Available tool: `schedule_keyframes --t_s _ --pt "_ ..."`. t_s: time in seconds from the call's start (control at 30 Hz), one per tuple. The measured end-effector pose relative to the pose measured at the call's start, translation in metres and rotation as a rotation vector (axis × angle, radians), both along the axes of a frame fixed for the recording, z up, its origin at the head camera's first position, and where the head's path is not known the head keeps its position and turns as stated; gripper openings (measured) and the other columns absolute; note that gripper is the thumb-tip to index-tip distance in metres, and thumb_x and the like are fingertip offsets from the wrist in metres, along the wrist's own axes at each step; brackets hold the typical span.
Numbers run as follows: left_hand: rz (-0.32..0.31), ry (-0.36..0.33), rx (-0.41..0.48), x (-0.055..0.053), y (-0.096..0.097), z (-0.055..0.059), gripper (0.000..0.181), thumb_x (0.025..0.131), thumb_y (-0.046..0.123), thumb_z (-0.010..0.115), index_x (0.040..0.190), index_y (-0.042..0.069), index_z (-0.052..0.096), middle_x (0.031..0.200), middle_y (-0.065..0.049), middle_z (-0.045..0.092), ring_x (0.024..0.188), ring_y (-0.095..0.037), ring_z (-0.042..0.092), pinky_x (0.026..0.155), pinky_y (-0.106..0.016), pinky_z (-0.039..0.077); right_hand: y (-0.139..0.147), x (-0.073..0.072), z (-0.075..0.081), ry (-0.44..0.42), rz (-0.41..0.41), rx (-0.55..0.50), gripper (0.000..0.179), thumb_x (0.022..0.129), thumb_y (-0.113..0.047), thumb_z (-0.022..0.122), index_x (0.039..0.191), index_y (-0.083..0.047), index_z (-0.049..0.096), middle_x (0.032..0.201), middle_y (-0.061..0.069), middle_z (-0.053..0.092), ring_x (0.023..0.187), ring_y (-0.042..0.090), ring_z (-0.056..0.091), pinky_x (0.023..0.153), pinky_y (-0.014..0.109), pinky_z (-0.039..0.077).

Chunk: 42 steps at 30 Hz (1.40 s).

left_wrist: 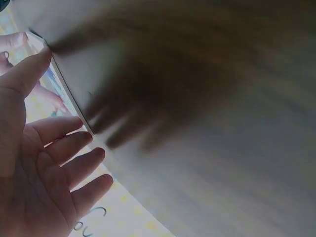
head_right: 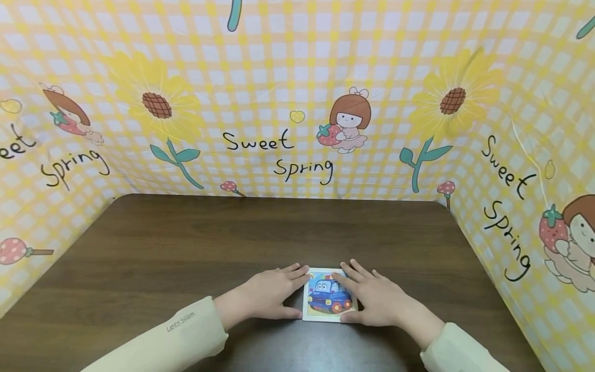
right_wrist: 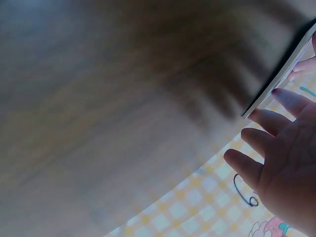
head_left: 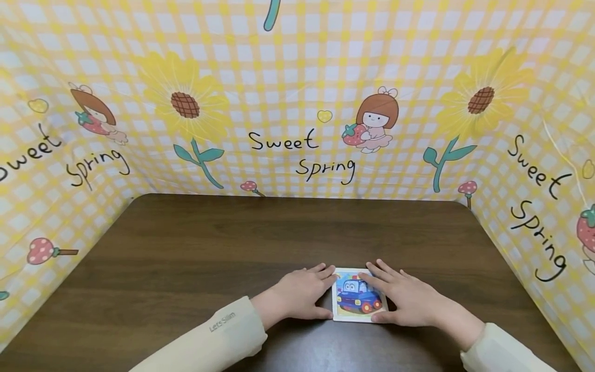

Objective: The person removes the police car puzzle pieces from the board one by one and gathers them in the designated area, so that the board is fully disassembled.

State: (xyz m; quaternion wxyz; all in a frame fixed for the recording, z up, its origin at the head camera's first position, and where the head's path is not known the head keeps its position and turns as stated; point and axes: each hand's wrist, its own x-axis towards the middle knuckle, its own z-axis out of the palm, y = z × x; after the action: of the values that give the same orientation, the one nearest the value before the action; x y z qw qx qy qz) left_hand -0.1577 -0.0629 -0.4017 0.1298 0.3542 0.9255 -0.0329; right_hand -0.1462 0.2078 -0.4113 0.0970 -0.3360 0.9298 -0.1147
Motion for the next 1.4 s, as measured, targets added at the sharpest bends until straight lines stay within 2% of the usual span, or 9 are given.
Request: schedule_keyframes --t_s 0.37,0.67,0.93,1.27,1.4 --pt "0.024 -0.035 0.046 -0.001 -0.029 -0.001 0.08 0.089 0.059 0.064 0.152 0.015 0.042 0.162 -0.004 0.033 0.149 -0.023 0.034 0.112 -0.044 0.042 -0.026 -0.009 -0.002 -0.045 0.033 0.031 0.085 0.089 -0.061 0.062 0.157 -0.019 0.032 0.165 0.014 0.024 0.152 0.039 0.02 0.107 0.072 0.03" --pt "0.063 -0.091 0.081 -0.003 -0.05 0.004 0.079 0.09 0.052 0.067 0.152 0.01 0.042 0.162 -0.01 0.032 0.149 -0.028 0.034 0.112 -0.05 0.041 -0.053 -0.016 0.001 -0.083 0.029 0.036 0.084 0.09 -0.056 0.065 0.157 -0.019 0.031 0.166 0.012 0.022 0.154 0.036 0.016 0.111 0.069 0.029" --pt "0.125 -0.15 0.141 -0.004 -0.073 0.008 0.081 0.086 0.049 0.073 0.151 0.01 0.043 0.162 -0.01 0.032 0.15 -0.03 0.031 0.113 -0.054 0.038 -0.077 -0.021 -0.002 -0.089 0.026 0.041 0.085 0.089 -0.057 0.065 0.157 -0.02 0.031 0.166 0.011 0.021 0.154 0.034 0.015 0.111 0.067 0.031" --pt "0.156 -0.195 0.208 -0.004 -0.097 0.008 0.082 0.087 0.046 0.074 0.152 0.01 0.041 0.163 -0.008 0.03 0.151 -0.033 0.028 0.113 -0.057 0.036 -0.101 -0.022 0.002 -0.089 0.012 0.071 0.085 0.089 -0.058 0.065 0.157 -0.021 0.031 0.166 0.011 0.021 0.154 0.034 0.016 0.112 0.065 0.032" --pt "0.163 -0.208 0.217 -0.004 -0.101 0.009 0.082 0.087 0.046 0.073 0.153 0.01 0.04 0.164 -0.007 0.029 0.151 -0.035 0.026 0.112 -0.06 0.035 -0.103 -0.023 0.005 -0.124 0.019 0.062 0.084 0.089 -0.058 0.065 0.158 -0.022 0.031 0.166 0.011 0.02 0.155 0.033 0.015 0.112 0.066 0.031"
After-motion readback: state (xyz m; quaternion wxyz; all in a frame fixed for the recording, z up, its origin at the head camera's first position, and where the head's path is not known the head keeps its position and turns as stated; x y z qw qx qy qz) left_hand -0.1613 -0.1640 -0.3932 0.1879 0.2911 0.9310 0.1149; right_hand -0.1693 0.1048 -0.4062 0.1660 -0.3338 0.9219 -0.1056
